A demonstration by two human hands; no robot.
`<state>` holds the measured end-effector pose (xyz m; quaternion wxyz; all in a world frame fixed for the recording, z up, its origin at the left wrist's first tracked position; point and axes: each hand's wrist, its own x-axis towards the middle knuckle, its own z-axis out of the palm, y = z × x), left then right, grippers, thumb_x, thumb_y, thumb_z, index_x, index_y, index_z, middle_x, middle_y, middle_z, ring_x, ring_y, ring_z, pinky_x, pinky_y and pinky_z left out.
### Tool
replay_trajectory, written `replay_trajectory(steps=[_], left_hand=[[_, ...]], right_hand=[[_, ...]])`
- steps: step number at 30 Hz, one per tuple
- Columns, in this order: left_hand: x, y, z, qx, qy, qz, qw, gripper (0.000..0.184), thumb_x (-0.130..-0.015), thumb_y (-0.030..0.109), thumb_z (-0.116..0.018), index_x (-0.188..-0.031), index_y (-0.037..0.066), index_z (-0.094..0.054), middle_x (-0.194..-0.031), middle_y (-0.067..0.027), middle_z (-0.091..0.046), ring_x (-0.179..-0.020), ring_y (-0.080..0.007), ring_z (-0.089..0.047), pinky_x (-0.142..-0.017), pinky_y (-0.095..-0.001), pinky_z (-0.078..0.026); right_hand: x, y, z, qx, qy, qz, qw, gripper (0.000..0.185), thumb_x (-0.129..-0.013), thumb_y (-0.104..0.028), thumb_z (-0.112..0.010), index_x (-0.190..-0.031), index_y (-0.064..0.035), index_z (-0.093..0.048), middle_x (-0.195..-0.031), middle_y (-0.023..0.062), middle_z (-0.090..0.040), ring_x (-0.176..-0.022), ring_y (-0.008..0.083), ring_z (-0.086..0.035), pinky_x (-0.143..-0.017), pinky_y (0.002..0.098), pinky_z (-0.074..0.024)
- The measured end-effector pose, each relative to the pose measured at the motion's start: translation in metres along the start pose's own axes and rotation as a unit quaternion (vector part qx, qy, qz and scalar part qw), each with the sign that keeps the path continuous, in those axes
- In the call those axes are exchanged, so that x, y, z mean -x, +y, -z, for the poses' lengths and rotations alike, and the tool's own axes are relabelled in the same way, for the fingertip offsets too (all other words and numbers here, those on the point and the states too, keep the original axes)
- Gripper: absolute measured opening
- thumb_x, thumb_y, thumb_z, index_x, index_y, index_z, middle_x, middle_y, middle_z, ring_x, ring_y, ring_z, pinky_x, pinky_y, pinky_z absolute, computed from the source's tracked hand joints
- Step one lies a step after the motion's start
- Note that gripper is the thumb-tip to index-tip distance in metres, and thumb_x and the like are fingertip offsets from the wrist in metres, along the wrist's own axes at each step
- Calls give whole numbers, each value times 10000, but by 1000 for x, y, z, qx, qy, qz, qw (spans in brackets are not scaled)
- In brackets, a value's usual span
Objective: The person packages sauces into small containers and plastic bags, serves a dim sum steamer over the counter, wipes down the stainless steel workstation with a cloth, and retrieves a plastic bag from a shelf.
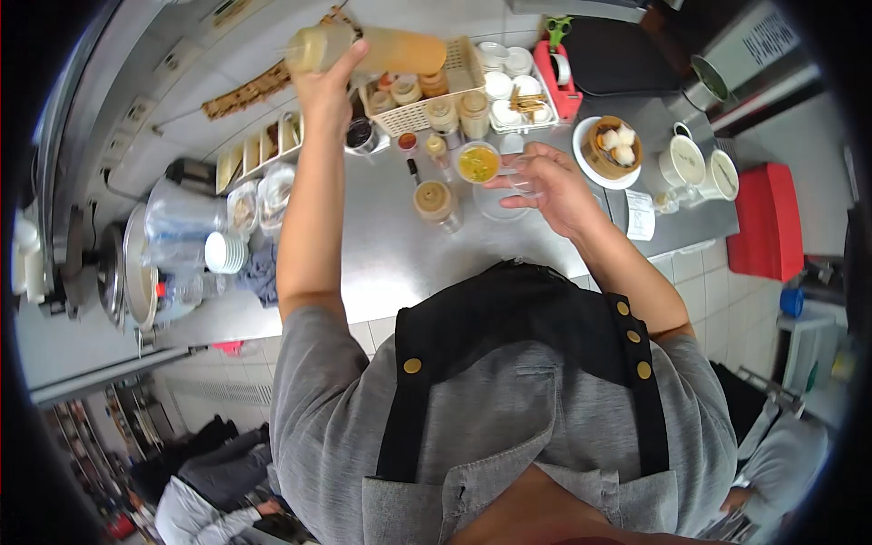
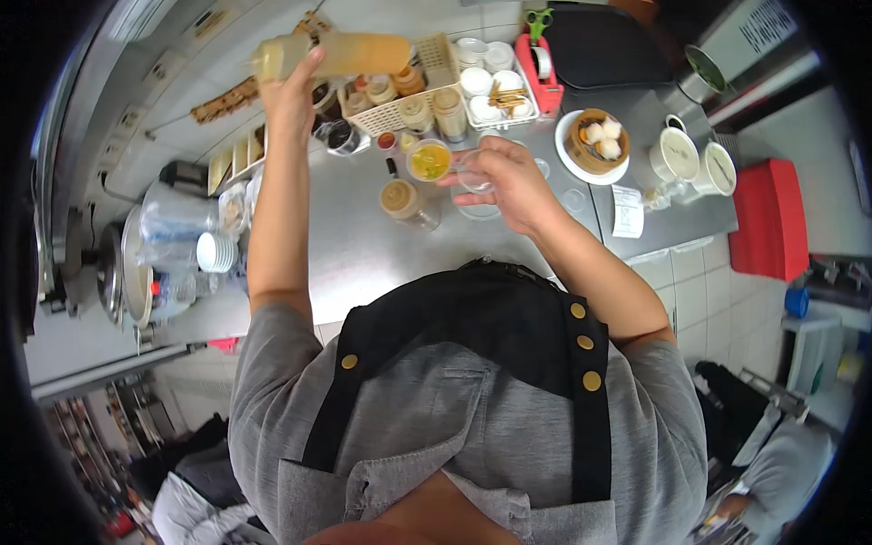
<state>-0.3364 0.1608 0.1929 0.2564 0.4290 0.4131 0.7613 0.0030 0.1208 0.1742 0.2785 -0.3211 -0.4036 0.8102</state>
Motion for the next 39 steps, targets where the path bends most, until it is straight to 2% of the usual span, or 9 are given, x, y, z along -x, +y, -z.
replay_trajectory(steps=[4, 6, 10, 15, 17, 20, 23, 35, 39], left_hand=[[-47, -84, -54, -114, -51, 35, 992, 718, -652, 156, -934, -1227, -4, -535, -1094, -110, -670, -1028, -217, -653, -887, -354, -541], [-57, -120, -74, -425, -28, -4, 905, 883, -592, 330, -958, -1264, -11, -499, -1093, -158, -684, -1033, -286, -668, -910, -372, -536], [-65, -162, -72, -561, -167, 82, 807, 1028, -527, 460, -951, -1304, -2, -462, -1155, -214, -671, -1080, -347, -662, -930, -398, -530], [-46, -143, -91, -665, -224, -4, 713, 820, -719, 373, -854, -1344, 17, -462, -1168, -205, -669, -1099, -367, -656, -929, -455, -533], [0, -71, -130, -585, -241, -167, 757, 611, -823, 270, -780, -1328, 44, -522, -1177, -197, -652, -1073, -358, -650, -924, -450, -529], [108, -8, -170, -414, -415, 65, 807, 600, -772, 215, -823, -1317, 126, -589, -1189, -139, -616, -1097, -326, -618, -923, -420, -516], [190, -31, -165, -318, -554, 5, 769, 741, -670, 202, -898, -1348, 161, -600, -1261, -105, -562, -1128, -289, -593, -921, -397, -514], [322, -111, -108, -318, -406, 173, 839, 559, -672, 174, -885, -1184, 94, -674, -1140, -80, -605, -972, -247, -646, -838, -349, -537], [342, -131, -97, -349, -374, 203, 835, 543, -664, 163, -891, -1158, 84, -679, -1113, -79, -599, -945, -247, -643, -819, -355, -540]], right_hand=[[33, -3, 40, -33, 92, 35, 995, 68, -920, -130, -553, -935, -69, -526, -1180, 147, -645, -1055, 336, -709, -779, 425, -606], [49, -2, 59, -47, 140, 44, 988, 48, -906, -108, -563, -932, -83, -531, -1168, 136, -652, -1029, 324, -718, -774, 421, -625], [77, 11, 99, -41, 207, 60, 976, 55, -901, -103, -570, -891, -74, -525, -1179, 142, -643, -1037, 295, -719, -779, 406, -637], [94, 33, 142, -57, 244, 45, 967, 61, -897, -101, -564, -863, -68, -525, -1198, 147, -635, -1028, 297, -721, -775, 409, -635], [93, 44, 157, -58, 219, 11, 974, 85, -867, -108, -588, -868, -99, -503, -1159, 132, -633, -1082, 353, -696, -764, 409, -644], [87, 66, 167, -56, 196, -29, 978, 88, -863, -111, -599, -869, -110, -511, -1166, 121, -654, -1047, 319, -710, -762, 417, -640], [77, 90, 179, -71, 138, -67, 986, 95, -854, -123, -621, -873, -116, -527, -1168, 114, -668, -1029, 292, -718, -758, 416, -639], [40, 175, 198, -25, 17, -207, 978, 111, -872, -141, -658, -916, -96, -566, -1177, 95, -674, -1001, 254, -715, -782, 387, -601], [56, 191, 187, 390, 24, 66, 918, 294, -845, -169, -719, -1084, -56, -591, -1318, 182, -607, -1217, 350, -603, -988, 436, -512]])
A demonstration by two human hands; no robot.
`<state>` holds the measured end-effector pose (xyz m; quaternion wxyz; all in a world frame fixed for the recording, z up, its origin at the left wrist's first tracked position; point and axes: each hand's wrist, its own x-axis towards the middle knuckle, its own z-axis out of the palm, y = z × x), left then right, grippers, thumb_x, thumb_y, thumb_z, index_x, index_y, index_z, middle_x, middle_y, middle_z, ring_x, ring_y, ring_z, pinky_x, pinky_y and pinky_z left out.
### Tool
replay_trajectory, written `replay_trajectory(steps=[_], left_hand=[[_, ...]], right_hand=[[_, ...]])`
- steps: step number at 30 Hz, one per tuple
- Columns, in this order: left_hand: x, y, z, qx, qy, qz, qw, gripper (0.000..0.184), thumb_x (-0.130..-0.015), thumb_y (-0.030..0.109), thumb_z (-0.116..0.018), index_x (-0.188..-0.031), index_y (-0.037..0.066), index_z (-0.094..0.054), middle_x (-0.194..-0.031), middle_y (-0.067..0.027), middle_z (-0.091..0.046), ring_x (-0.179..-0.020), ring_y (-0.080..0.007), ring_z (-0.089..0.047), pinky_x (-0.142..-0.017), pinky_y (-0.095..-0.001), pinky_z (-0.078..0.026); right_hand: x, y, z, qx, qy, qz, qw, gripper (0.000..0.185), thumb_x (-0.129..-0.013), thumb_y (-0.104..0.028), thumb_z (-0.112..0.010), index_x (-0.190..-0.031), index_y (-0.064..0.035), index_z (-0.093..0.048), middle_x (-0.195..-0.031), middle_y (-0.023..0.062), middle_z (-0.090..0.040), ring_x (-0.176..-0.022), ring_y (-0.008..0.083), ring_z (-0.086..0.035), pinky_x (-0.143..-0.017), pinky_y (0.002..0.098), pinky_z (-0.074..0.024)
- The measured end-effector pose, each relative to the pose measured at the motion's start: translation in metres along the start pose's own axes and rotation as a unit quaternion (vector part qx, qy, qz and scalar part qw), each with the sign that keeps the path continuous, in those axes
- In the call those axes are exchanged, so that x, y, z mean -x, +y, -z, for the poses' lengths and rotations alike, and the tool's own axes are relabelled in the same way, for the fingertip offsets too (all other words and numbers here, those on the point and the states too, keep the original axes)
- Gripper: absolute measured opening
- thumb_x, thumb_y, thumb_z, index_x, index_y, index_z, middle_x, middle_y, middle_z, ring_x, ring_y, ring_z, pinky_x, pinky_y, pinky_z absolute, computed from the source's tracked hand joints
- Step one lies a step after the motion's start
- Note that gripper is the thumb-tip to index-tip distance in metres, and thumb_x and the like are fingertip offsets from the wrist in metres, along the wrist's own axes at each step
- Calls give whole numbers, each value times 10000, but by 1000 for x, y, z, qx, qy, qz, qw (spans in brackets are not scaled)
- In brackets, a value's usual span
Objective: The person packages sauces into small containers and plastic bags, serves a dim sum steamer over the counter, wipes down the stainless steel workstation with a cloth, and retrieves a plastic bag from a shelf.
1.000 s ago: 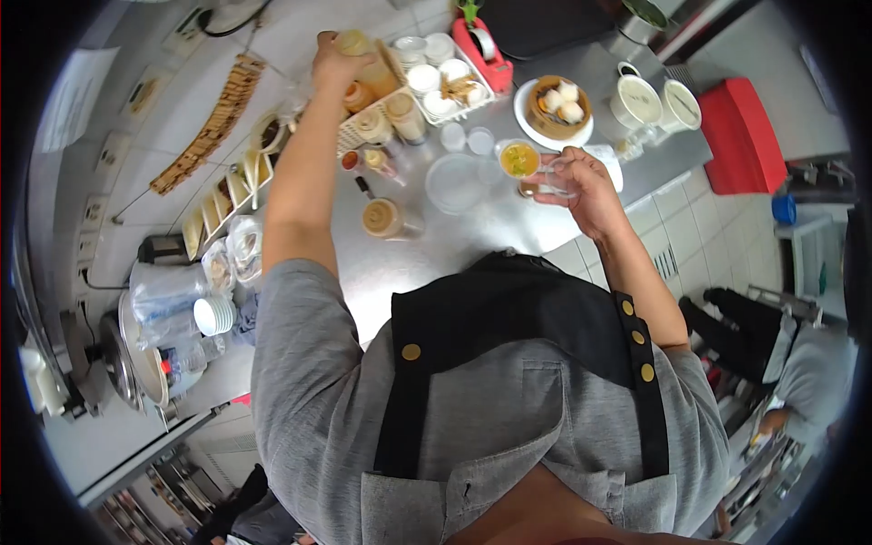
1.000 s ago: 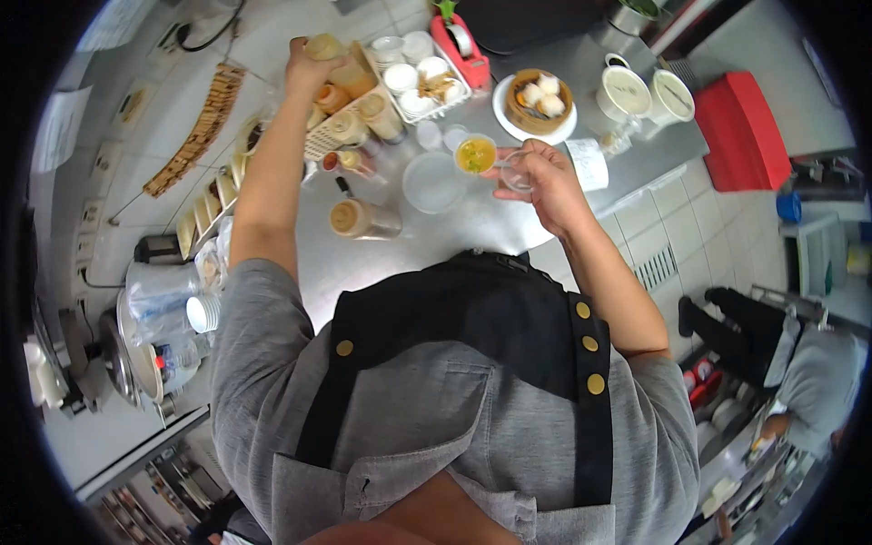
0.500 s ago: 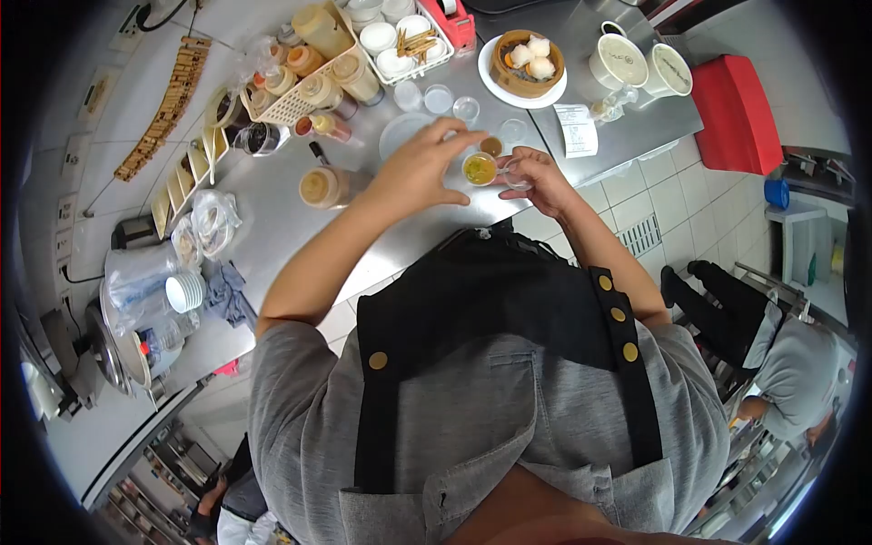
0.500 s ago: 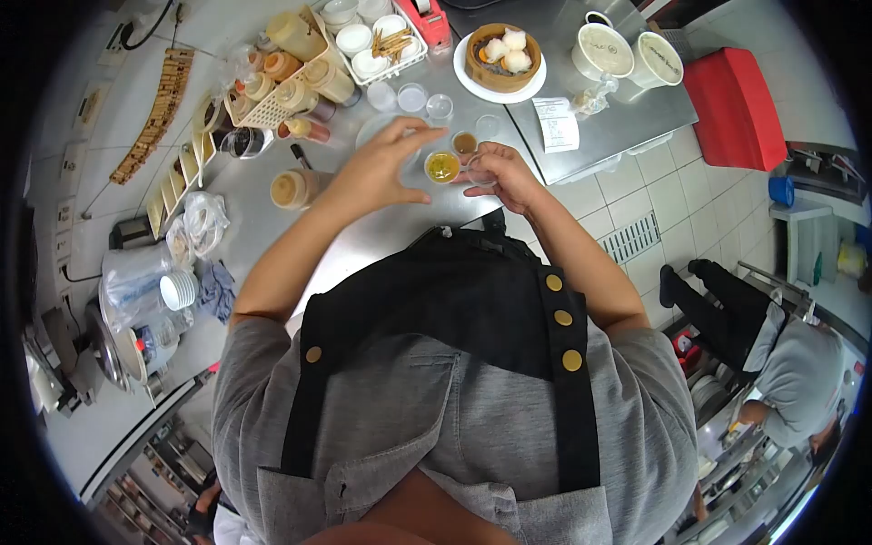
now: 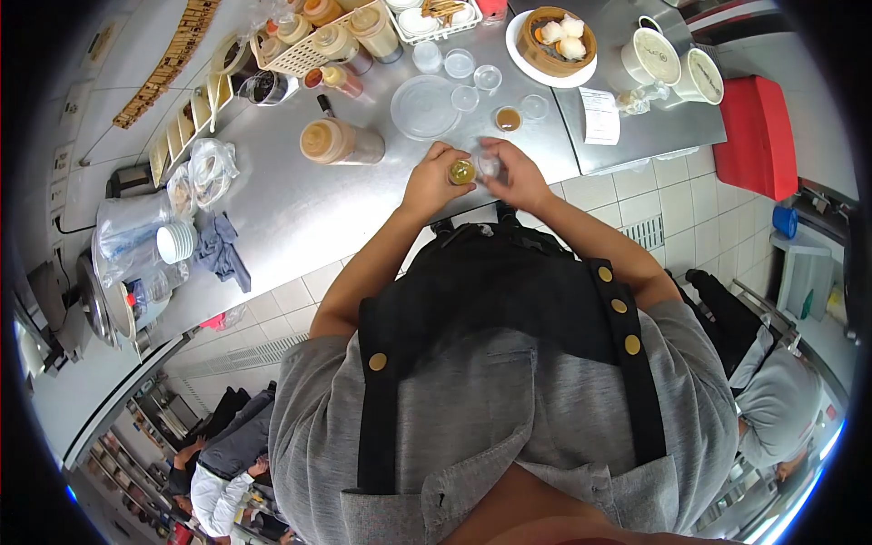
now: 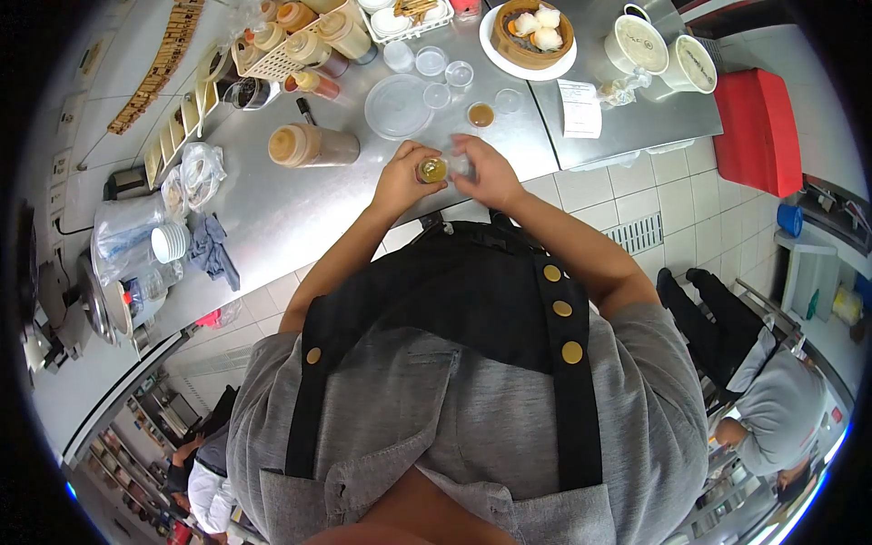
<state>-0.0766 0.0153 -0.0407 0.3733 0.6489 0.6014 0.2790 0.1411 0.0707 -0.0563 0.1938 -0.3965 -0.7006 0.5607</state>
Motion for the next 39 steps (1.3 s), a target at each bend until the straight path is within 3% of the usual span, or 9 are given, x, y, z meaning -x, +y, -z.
replay_trajectory(steps=[2, 3, 6, 11, 18, 21, 28, 35, 39], left_hand=[[2, -9, -8, 25, 12, 33, 999, 568, -658, 157, -900, -1174, 80, -676, -1085, -82, -590, -918, -244, -640, -787, -347, -543], [3, -11, -10, 26, 13, 34, 999, 568, -658, 157, -900, -1174, 80, -676, -1085, -82, -590, -918, -244, -640, -787, -347, -543], [5, -14, -13, 32, 50, 2, 998, 561, -656, 179, -900, -1161, 85, -674, -1085, -87, -594, -902, -268, -660, -795, -369, -548], [8, -17, -13, 153, 24, 41, 987, 604, -664, 136, -904, -1222, 100, -674, -1077, -56, -577, -777, -149, -598, -706, -293, -539], [6, -41, -21, 86, 5, 24, 996, 540, -692, 54, -836, -1209, 89, -684, -1121, -76, -592, -829, -182, -631, -752, -305, -537], [1, -46, -26, 33, 107, -117, 987, 485, -716, 33, -791, -1187, 58, -679, -1188, -105, -608, -918, -213, -662, -793, -318, -537], [81, -60, -12, 125, 136, 178, 967, 285, -854, 58, -747, -1129, 46, -671, -931, -32, -669, -799, -121, -639, -714, -266, -511], [75, -21, 16, 86, 230, 162, 956, 151, -857, 43, -736, -1005, 63, -713, -827, -36, -597, -603, -100, -516, -570, -259, -451], [18, 20, 19, -4, 193, 50, 980, 232, -807, 118, -790, -1021, 68, -715, -887, -72, -628, -750, -203, -600, -683, -328, -503]], right_hand=[[10, -22, 0, 245, 22, 245, 938, 575, -801, -180, -747, -1321, -69, -529, -1502, 231, -424, -1392, 397, -422, -1130, 497, -376], [12, -16, -2, 286, -54, 236, 927, 831, -794, -233, -754, -1519, -111, -366, -1619, 221, -214, -1490, 414, -236, -1194, 531, -263], [20, -6, -19, 383, -43, 225, 895, 896, -807, -296, -750, -1563, -124, -301, -1634, 232, -163, -1504, 438, -176, -1202, 560, -223], [19, -3, -29, 397, -32, 202, 895, 895, -821, -330, -736, -1566, -114, -289, -1631, 246, -140, -1505, 455, -147, -1206, 573, -195], [-32, -21, -49, 256, 70, 274, 924, 631, -857, -304, -669, -1399, -55, -461, -1594, 218, -244, -1467, 460, -236, -1188, 614, -196], [-65, -31, -71, 308, 70, 230, 921, 702, -901, -417, -617, -1489, -101, -398, -1637, 171, -192, -1511, 410, -152, -1182, 643, -168], [-77, -31, -88, 507, -2, 147, 850, 780, -948, -509, -547, -1594, -189, -251, -1686, 101, -92, -1548, 359, -27, -1137, 742, -100], [-64, -33, -70, 456, 94, 212, 859, 611, -944, -454, -586, -1460, -148, -472, -1596, 137, -300, -1495, 372, -199, -1132, 713, -157], [-28, -17, -27, 9, 275, 72, 959, 126, -957, -167, -617, -1052, -93, -579, -1030, 103, -561, -987, 246, -571, -861, 389, -459]])
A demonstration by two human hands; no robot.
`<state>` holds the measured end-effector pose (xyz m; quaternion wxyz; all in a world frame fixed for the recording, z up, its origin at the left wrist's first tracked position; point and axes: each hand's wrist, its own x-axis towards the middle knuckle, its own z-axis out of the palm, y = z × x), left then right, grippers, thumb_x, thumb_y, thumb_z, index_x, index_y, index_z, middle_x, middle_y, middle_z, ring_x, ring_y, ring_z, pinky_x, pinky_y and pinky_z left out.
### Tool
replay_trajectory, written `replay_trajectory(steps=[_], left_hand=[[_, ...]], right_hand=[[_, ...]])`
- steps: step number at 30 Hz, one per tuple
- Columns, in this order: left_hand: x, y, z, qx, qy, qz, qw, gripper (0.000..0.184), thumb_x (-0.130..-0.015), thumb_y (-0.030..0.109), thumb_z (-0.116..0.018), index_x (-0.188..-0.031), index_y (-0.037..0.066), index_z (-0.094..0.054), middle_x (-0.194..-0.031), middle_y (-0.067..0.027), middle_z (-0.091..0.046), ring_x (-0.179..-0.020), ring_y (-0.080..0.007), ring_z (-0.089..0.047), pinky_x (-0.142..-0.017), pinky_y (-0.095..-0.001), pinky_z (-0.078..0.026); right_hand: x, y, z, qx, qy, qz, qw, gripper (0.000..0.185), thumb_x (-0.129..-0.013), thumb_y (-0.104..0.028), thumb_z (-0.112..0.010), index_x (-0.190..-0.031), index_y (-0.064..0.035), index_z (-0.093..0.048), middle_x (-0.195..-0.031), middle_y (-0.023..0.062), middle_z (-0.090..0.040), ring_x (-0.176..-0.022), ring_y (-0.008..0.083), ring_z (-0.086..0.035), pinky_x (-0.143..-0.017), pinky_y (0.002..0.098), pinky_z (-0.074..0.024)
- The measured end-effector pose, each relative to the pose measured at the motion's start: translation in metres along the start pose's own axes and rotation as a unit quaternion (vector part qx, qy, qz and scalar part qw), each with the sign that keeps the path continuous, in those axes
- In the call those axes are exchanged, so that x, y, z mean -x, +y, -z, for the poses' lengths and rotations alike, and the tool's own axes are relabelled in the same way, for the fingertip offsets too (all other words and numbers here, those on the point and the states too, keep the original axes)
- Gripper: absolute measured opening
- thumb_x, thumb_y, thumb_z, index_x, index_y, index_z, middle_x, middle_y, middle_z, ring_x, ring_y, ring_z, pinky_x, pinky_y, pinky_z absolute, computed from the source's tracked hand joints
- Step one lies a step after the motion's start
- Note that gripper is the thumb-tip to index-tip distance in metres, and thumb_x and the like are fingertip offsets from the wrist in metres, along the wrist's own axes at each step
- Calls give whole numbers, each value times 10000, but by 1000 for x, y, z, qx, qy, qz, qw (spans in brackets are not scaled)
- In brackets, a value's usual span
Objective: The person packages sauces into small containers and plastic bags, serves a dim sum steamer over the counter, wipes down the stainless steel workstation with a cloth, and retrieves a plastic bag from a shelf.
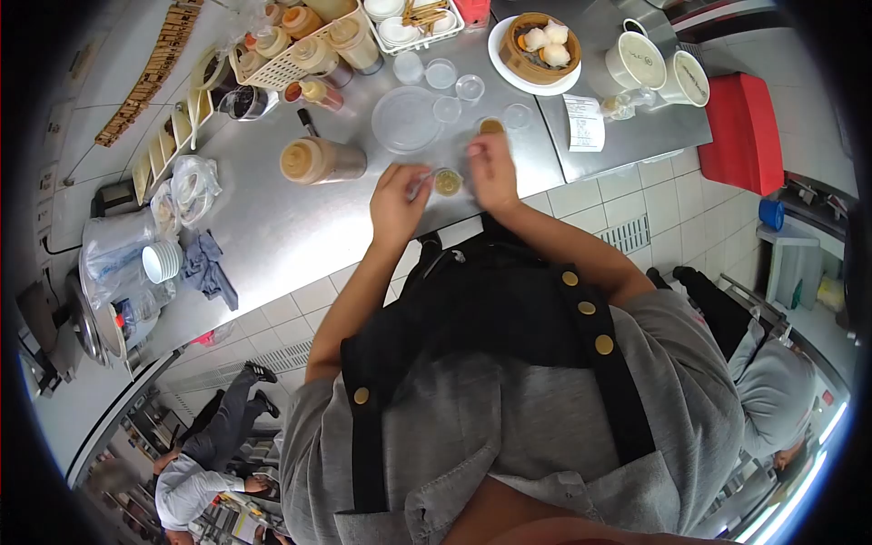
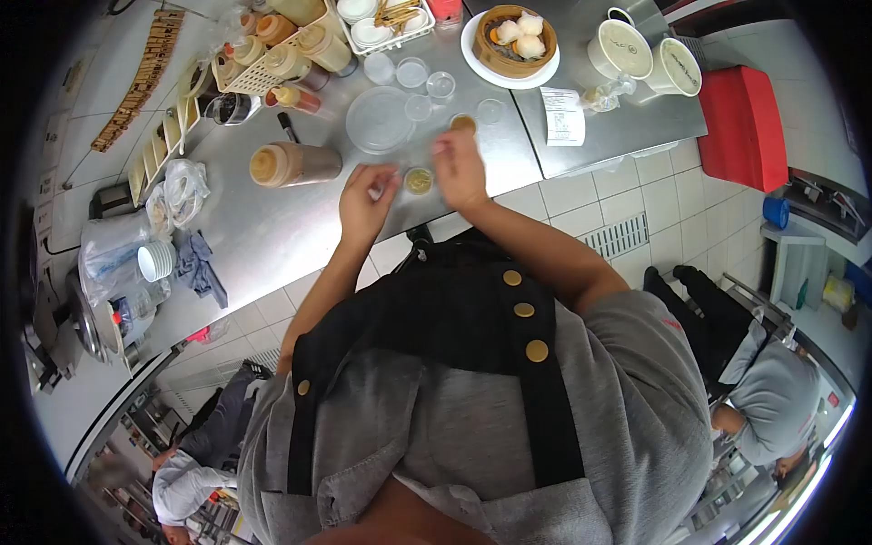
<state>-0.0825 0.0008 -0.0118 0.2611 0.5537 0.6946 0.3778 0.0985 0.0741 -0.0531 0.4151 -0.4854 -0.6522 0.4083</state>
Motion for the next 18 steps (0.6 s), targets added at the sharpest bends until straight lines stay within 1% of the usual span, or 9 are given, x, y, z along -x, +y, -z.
replay_trajectory(steps=[1, 3, 5, 9, 13, 14, 15, 16, 18], left_hand=[[-13, 7, -11, -32, -20, -81, 996, 292, -780, 160, -818, -1036, 69, -714, -919, -79, -638, -842, -239, -626, -742, -358, -516], [-38, 21, -37, -89, -39, -147, 984, 480, -705, 240, -863, -1114, 61, -687, -1039, -88, -636, -1036, -296, -608, -872, -412, -509], [-52, 32, -66, -90, -60, -121, 987, 545, -688, 244, -875, -1154, 54, -666, -1087, -90, -624, -1080, -302, -595, -894, -414, -509], [-70, 39, -110, -132, -88, -62, 985, 703, -657, 256, -902, -1275, 93, -610, -1184, -92, -605, -1126, -308, -607, -919, -411, -530], [-79, 26, -129, -103, -107, -37, 988, 657, -651, 231, -902, -1227, 84, -625, -1158, -99, -612, -1060, -312, -639, -894, -411, -539], [-78, 22, -132, -89, -96, -46, 990, 638, -652, 219, -900, -1213, 81, -628, -1142, -99, -615, -1007, -300, -652, -861, -402, -546], [-78, 22, -132, -74, -85, -55, 992, 620, -653, 206, -897, -1198, 78, -631, -1126, -99, -618, -954, -287, -665, -828, -393, -553], [-78, 22, -133, -76, -83, -53, 992, 620, -653, 206, -897, -1198, 78, -631, -1126, -99, -618, -954, -287, -665, -828, -393, -553], [-78, 23, -133, -45, -90, -24, 995, 598, -649, 179, -888, -1183, 73, -643, -1095, -91, -624, -866, -251, -665, -763, -365, -556]], right_hand=[[2, 26, 6, -3, 99, -13, 995, 68, -978, -128, -579, -1024, -81, -561, -938, 77, -554, -809, 163, -568, -720, 330, -472], [-4, 35, 43, -208, 137, -296, 922, 138, -989, -152, -544, -1090, -58, -541, -913, 86, -559, -706, 149, -582, -657, 309, -499], [-23, 39, 72, -267, 146, -432, 849, 307, -985, -245, -556, -1204, -30, -539, -1005, 114, -609, -827, 191, -642, -741, 332, -526], [-48, 70, 96, -333, 74, -479, 809, 458, -979, -321, -553, -1312, -10, -516, -1130, 141, -638, -978, 228, -661, -846, 366, -522], [-49, 54, 101, -250, 20, -301, 920, 473, -987, -295, -543, -1377, -32, -498, -1267, 135, -620, -1232, 313, -573, -1035, 451, -440], [-48, 52, 106, -79, -47, -67, 994, 498, -969, -287, -563, -1396, -41, -491, -1317, 150, -593, -1291, 346, -523, -1082, 479, -394], [-47, 53, 110, 99, -110, 175, 973, 526, -951, -279, -582, -1414, -49, -484, -1366, 165, -566, -1349, 379, -472, -1129, 507, -348], [-49, 55, 113, 95, -187, 183, 960, 635, -921, -315, -620, -1491, -105, -436, -1532, 200, -402, -1448, 445, -306, -1178, 562, -249], [-41, 54, 110, 181, -196, 206, 941, 658, -923, -343, -622, -1514, -143, -416, -1578, 198, -323, -1467, 464, -238, -1183, 573, -225]])
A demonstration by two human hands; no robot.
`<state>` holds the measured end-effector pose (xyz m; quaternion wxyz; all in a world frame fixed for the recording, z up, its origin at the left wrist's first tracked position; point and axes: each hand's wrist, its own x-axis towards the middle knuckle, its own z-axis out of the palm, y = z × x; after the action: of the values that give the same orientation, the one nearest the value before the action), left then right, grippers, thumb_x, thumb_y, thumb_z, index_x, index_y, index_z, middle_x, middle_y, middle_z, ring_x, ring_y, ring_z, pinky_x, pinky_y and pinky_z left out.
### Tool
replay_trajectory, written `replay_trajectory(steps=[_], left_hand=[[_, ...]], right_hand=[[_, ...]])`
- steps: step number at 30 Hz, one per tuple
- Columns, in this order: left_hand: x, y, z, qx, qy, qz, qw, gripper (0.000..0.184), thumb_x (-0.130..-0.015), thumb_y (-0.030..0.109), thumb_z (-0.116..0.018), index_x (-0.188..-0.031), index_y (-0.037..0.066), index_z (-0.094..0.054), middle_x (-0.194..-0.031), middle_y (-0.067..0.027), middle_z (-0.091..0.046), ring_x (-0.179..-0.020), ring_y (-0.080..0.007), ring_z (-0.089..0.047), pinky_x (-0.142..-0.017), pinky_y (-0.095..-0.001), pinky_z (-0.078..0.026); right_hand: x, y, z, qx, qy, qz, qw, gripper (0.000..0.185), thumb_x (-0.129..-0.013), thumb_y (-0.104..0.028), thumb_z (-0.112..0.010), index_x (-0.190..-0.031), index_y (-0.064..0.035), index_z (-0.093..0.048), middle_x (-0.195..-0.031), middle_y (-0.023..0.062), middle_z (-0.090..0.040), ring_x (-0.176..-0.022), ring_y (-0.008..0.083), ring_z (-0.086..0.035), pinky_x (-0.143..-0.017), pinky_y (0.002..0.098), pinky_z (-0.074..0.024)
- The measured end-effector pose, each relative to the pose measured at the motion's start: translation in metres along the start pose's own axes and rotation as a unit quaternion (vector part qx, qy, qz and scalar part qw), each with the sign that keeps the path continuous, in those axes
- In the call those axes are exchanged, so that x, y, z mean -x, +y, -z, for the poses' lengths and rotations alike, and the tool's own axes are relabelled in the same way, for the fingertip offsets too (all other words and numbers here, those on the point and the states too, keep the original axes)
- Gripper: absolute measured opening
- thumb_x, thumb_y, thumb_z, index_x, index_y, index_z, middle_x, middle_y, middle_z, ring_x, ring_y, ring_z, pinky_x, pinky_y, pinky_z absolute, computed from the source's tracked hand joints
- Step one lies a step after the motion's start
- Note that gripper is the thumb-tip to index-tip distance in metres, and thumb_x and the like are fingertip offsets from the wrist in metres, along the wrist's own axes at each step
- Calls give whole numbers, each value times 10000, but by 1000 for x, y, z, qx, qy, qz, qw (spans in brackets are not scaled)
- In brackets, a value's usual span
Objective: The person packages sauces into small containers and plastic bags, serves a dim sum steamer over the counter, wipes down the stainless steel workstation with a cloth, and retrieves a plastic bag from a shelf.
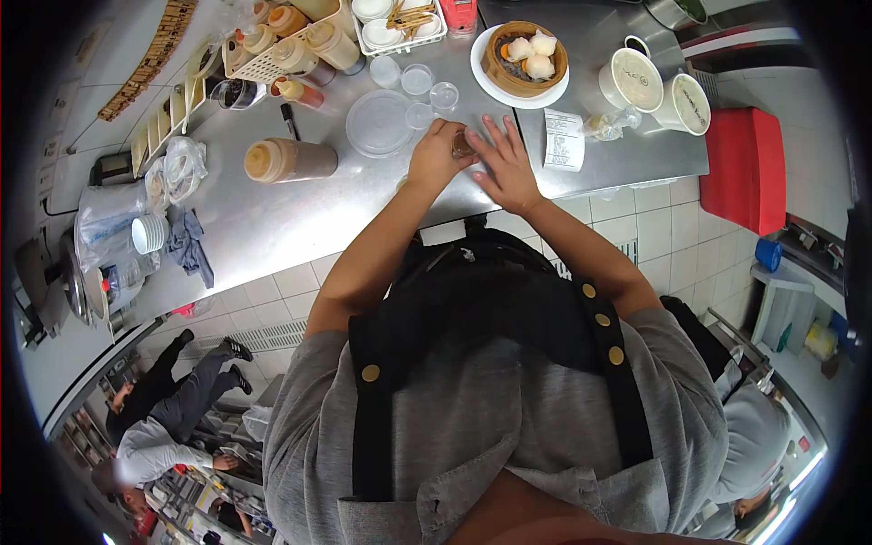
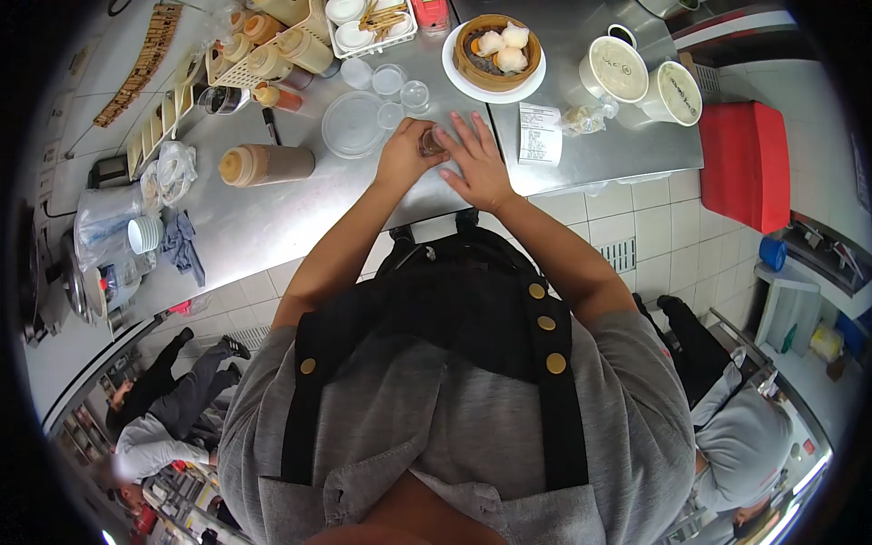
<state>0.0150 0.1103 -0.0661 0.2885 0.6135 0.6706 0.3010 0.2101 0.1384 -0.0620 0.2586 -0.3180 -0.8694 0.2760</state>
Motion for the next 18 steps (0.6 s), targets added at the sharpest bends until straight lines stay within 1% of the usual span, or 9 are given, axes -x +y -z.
replay_trajectory(steps=[2, 3, 6, 8, 10, 12, 13, 16, 18], left_hand=[[1, 4, 0, 16, 25, -6, 1000, 575, -645, 168, -883, -1162, 69, -651, -1089, -86, -624, -833, -238, -660, -744, -357, -553], [2, 5, 0, 32, 47, -14, 998, 552, -641, 156, -878, -1140, 66, -660, -1084, -80, -624, -800, -224, -654, -725, -350, -551], [5, 5, -1, 52, 25, 0, 998, 534, -647, 135, -863, -1141, 70, -669, -1066, -82, -630, -806, -233, -663, -735, -361, -552], [4, -1, -8, 53, 21, -12, 998, 530, -656, 126, -856, -1151, 76, -673, -1054, -84, -634, -810, -234, -665, -731, -359, -553], [6, 0, -16, 56, 15, -22, 998, 527, -665, 116, -849, -1161, 82, -676, -1043, -87, -637, -815, -236, -668, -727, -357, -554], [8, 8, -23, -8, 22, -65, 998, 436, -698, 74, -809, -1117, 77, -684, -1094, -113, -650, -927, -323, -673, -794, -405, -558], [12, 8, -20, -9, 25, -62, 998, 436, -698, 74, -809, -1117, 77, -684, -1094, -113, -650, -927, -323, -673, -794, -405, -558], [32, 14, 3, -15, 90, 41, 995, 345, -753, 42, -777, -1085, 71, -690, -1032, -107, -658, -858, -278, -686, -735, -368, -562], [61, 32, 49, 92, 213, 91, 968, 209, -812, 2, -758, -1005, 55, -697, -905, -65, -659, -697, -133, -634, -588, -272, -507]], right_hand=[[4, 4, -9, 101, -40, -1, 994, 734, -914, -414, -635, -1569, -244, -349, -1660, 204, -124, -1490, 522, -86, -1191, 605, -164], [3, 5, -10, 99, -41, 3, 994, 734, -914, -414, -635, -1569, -244, -349, -1660, 204, -124, -1490, 522, -86, -1191, 605, -164], [1, 5, -12, 113, -49, 9, 992, 723, -912, -397, -630, -1545, -160, -374, -1641, 218, -171, -1476, 525, -138, -1195, 592, -162], [-7, 7, -12, 2, 52, 30, 998, 649, -927, -375, -595, -1469, -61, -426, -1601, 213, -257, -1457, 510, -196, -1189, 583, -179], [-28, 4, -11, -3, 41, 42, 998, 605, -932, -359, -579, -1425, -35, -443, -1567, 208, -302, -1445, 498, -225, -1183, 581, -187], [-53, 7, -25, -6, 44, 59, 997, 540, -945, -362, -556, -1361, -27, -472, -1469, 198, -406, -1421, 456, -277, -1168, 575, -203], [-57, 8, -32, -9, 42, 62, 997, 540, -945, -362, -556, -1361, -27, -472, -1469, 198, -406, -1421, 456, -277, -1168, 575, -203], [-65, 7, -47, 96, 16, 9, 995, 571, -947, -397, -562, -1380, -38, -463, -1417, 188, -434, -1404, 425, -297, -1159, 558, -221], [-65, 1, -50, 219, -53, 1, 974, 577, -949, -430, -562, -1375, -51, -469, -1375, 167, -457, -1377, 379, -324, -1113, 540, -268]])
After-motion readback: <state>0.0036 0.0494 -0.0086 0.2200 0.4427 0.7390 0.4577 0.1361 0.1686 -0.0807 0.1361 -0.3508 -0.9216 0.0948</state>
